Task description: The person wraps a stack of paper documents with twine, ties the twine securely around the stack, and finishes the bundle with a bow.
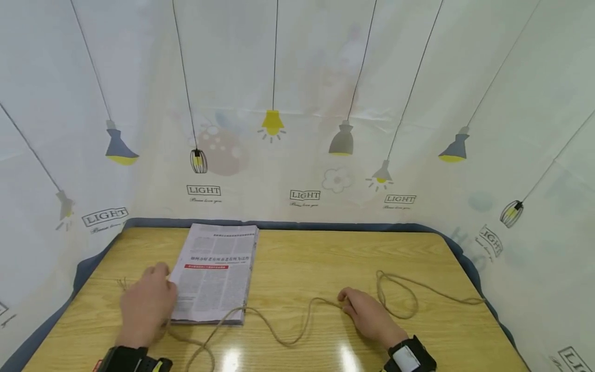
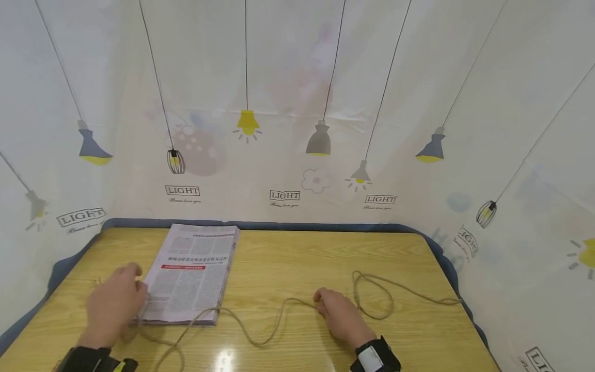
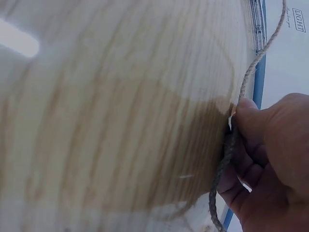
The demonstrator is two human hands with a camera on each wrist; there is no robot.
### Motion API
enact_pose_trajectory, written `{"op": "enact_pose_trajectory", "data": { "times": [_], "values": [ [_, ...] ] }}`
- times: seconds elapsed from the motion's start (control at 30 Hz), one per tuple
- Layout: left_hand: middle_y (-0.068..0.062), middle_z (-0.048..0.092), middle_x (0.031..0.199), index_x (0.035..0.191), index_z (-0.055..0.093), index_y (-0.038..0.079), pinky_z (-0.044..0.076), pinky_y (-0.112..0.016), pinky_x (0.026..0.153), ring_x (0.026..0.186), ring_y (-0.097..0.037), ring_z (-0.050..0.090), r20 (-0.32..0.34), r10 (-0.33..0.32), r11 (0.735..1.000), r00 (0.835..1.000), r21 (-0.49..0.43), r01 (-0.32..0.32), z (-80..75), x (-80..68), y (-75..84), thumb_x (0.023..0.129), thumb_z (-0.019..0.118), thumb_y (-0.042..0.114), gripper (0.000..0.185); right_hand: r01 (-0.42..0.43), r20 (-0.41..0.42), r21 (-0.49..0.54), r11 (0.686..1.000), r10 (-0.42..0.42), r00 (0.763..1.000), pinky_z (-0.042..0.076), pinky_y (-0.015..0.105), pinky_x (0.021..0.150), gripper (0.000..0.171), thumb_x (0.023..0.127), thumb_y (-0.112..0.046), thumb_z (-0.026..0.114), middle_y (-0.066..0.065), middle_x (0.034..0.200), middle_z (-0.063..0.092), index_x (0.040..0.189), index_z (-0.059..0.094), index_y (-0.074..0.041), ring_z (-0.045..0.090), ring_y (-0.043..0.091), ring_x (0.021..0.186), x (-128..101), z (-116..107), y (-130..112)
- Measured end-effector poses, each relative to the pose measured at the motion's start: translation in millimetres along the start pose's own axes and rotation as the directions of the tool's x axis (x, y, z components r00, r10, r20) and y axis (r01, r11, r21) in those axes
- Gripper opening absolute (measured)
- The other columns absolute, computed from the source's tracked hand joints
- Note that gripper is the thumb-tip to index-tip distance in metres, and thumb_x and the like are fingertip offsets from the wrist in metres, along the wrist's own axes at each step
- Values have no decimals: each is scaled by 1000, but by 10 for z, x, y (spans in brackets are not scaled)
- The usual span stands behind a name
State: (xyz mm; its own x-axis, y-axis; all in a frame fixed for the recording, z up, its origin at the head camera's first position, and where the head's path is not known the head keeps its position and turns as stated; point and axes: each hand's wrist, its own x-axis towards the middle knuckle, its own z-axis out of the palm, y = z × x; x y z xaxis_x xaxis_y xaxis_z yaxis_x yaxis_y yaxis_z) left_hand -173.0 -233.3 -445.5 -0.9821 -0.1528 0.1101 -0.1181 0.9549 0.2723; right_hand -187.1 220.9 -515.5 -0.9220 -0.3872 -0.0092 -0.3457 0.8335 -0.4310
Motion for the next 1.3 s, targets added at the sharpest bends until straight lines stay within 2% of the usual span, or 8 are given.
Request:
{"op": "enact_pose_trajectory", "data": {
  "times": [0.1, 0.27, 0.5, 0.63, 0.73, 0.87, 1.0, 1.3],
  "values": [
    [-11, 66, 102, 110, 64, 8, 46, -34, 55, 70, -18, 60, -24, 251, 965, 968, -69, -252, 152, -55, 396, 91, 60, 17, 21, 1, -10, -10, 1000, -1, 1000, 49, 31, 73, 8, 96, -10, 58, -5, 94, 62, 102, 62, -15, 59, 9, 85, -13, 1, -1],
    [-1, 67, 104, 112, 69, 14, 50, -38, 77, 93, -17, 64, 99, 545, 836, 832, -140, -531, 484, -195, 830, 91, 68, 28, 26, 0, -33, -31, 1000, -1, 999, 48, 28, 71, 7, 98, -12, 56, -7, 90, 57, 98, 61, -16, 56, 7, 83, -35, 17, -8],
    [15, 67, 83, 90, 73, 27, 39, -30, 71, 79, -6, 59, 181, 716, 698, 674, -166, -697, 739, -279, 946, 85, 73, 27, 4, -43, -52, 43, 998, 45, 998, 44, 25, 67, 6, 101, -12, 51, -6, 92, 56, 100, 55, -16, 51, 5, 78, -46, 20, 21],
    [21, 63, 79, 85, 72, 31, 45, -23, 71, 76, 3, 56, 213, 758, 651, 617, -316, -690, 759, -279, 878, 89, 70, 26, 7, -59, -63, 73, 996, 63, 996, 41, 23, 64, 7, 101, -15, 52, -9, 87, 58, 98, 56, -20, 48, 1, 73, -48, -1, 90],
    [21, 60, 84, 89, 69, 30, 47, -20, 71, 77, 5, 53, 210, 755, 641, 622, -437, -631, 747, -290, 767, 95, 63, 27, 9, -55, -87, 67, 996, 61, 994, 42, 22, 64, 7, 99, -15, 56, -10, 86, 60, 97, 58, -21, 49, -1, 71, -67, -31, 152],
    [18, 55, 83, 90, 62, 28, 42, -20, 69, 74, 3, 48, 207, 706, 669, 677, -509, -542, 695, -293, 565, 100, 55, 28, 12, -71, -107, 82, 994, 80, 991, 41, 22, 63, 7, 97, -15, 60, -10, 84, 61, 94, 61, -21, 48, -1, 69, -131, -111, 250],
    [16, 56, 80, 89, 62, 26, 42, -21, 65, 71, 4, 48, 243, 662, 697, 709, -546, -465, 623, -295, 336, 100, 55, 30, 14, -105, -113, 82, 991, 114, 987, 40, 22, 63, 7, 96, -17, 61, -12, 82, 60, 92, 62, -23, 47, -2, 68, -220, -191, 386],
    [18, 60, 76, 85, 68, 25, 44, -20, 63, 69, 6, 51, 295, 660, 691, 691, -600, -404, 540, -285, -12, 94, 64, 31, 12, -178, -110, 42, 983, 181, 977, 39, 21, 62, 10, 93, -21, 66, -14, 77, 58, 85, 61, -25, 46, -1, 65, -394, -289, 662]
  ]
}}
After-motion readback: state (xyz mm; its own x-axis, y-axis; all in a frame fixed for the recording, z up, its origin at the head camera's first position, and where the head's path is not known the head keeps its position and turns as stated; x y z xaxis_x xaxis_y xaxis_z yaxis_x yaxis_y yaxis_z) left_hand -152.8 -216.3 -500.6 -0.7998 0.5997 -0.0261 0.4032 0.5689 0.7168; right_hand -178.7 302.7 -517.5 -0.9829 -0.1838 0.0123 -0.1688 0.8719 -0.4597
